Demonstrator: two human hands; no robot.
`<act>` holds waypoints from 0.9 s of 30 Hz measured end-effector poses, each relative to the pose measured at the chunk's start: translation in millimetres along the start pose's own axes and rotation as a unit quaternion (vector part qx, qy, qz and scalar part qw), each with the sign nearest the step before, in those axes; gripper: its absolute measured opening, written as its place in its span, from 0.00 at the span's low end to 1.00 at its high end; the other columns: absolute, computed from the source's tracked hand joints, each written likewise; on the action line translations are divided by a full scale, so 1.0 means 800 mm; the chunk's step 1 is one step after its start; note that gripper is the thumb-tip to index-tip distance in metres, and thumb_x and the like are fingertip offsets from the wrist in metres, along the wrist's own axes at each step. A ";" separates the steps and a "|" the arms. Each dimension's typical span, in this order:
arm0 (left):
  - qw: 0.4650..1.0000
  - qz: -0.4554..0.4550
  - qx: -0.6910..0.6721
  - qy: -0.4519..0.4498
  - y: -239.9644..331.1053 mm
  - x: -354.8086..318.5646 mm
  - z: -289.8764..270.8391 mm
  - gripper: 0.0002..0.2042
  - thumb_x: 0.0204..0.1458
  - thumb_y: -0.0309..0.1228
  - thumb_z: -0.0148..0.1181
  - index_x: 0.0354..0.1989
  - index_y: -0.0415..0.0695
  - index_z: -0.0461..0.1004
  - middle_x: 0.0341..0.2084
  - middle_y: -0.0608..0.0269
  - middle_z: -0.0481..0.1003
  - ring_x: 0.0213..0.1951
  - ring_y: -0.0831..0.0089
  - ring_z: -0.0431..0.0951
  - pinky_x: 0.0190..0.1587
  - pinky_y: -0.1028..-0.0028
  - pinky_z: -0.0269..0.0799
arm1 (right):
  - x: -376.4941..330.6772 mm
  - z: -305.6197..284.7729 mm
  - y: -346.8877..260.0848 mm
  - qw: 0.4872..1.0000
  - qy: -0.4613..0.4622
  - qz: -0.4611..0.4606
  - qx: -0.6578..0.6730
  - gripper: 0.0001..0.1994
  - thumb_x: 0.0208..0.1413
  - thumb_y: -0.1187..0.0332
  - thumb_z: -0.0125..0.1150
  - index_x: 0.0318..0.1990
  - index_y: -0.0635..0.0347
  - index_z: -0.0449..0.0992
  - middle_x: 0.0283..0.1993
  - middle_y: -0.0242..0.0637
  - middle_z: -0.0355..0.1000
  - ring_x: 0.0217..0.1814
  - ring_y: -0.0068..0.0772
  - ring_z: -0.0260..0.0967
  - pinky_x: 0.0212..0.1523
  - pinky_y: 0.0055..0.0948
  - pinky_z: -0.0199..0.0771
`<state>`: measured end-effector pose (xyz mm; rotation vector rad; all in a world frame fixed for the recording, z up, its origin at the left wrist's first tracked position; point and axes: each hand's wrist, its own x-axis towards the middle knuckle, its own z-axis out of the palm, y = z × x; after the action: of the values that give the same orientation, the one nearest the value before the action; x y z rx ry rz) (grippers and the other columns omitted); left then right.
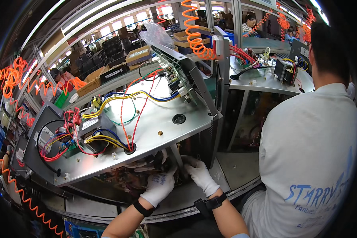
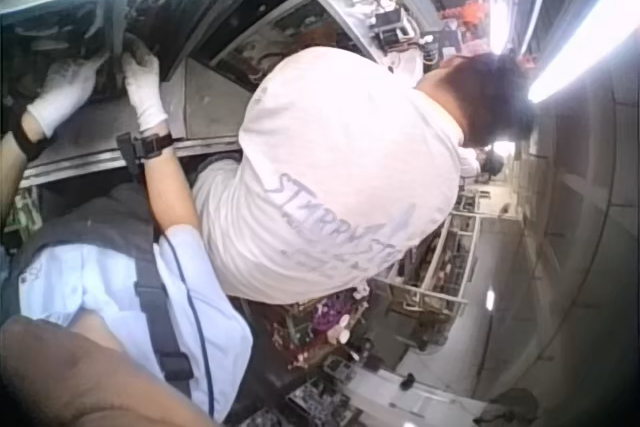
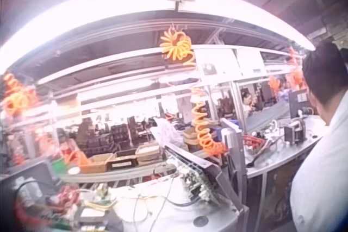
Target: Assembling and wiring industrial electrical control cabinets on a production line.
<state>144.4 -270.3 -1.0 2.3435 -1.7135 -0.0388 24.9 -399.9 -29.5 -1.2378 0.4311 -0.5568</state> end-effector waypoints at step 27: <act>0.983 -0.091 -0.146 -0.071 0.020 -0.015 -0.014 0.28 0.54 0.38 0.50 0.65 0.47 0.57 0.43 0.43 0.75 0.43 0.49 0.77 0.49 0.56 0.70 | 0.005 -0.018 0.016 0.990 -0.015 0.029 0.138 0.15 0.55 0.75 0.61 0.50 0.65 0.70 0.43 0.37 0.73 0.44 0.29 0.72 0.45 0.31 0.75</act>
<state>127.5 -261.4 11.9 2.3096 -1.4312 -0.4678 21.3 -410.5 -45.6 -0.9636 0.3494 -0.5281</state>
